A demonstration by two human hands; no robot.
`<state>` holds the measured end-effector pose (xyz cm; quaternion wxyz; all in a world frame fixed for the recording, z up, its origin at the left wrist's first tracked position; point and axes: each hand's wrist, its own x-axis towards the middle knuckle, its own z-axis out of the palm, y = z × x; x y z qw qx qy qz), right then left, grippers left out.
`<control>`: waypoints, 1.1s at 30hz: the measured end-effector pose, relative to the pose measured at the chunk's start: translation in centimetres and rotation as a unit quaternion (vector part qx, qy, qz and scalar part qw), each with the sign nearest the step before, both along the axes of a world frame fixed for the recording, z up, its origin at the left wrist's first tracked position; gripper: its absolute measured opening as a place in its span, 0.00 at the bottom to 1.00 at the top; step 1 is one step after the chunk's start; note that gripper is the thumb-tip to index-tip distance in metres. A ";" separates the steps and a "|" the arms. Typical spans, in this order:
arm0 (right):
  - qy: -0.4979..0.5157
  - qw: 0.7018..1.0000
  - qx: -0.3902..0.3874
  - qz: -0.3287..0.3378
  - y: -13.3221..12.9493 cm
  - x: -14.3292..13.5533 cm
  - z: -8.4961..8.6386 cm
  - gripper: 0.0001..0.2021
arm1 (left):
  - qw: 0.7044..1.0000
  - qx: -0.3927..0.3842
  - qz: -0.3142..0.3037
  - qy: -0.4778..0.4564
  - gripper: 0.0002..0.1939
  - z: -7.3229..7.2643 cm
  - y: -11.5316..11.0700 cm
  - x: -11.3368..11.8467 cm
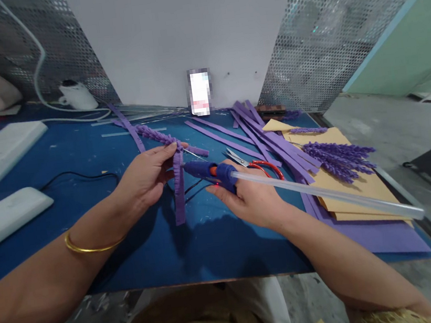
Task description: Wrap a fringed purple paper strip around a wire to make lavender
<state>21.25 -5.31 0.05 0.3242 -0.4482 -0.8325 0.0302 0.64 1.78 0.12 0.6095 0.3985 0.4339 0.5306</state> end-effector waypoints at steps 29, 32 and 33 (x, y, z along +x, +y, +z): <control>0.571 0.658 -0.471 -0.137 6.3 2.5 -2.0 0.03 | 0.997 -0.062 -0.005 -0.035 0.06 0.3 -0.4 0.2; 0.546 0.658 -0.513 -0.078 5.8 1.7 -3.0 0.08 | 0.996 -0.070 -0.044 -0.026 0.07 0.2 -0.9 0.5; 0.532 0.665 -0.521 -0.056 5.7 1.6 -3.2 0.09 | 0.995 -0.072 -0.057 -0.025 0.07 0.2 -1.0 0.6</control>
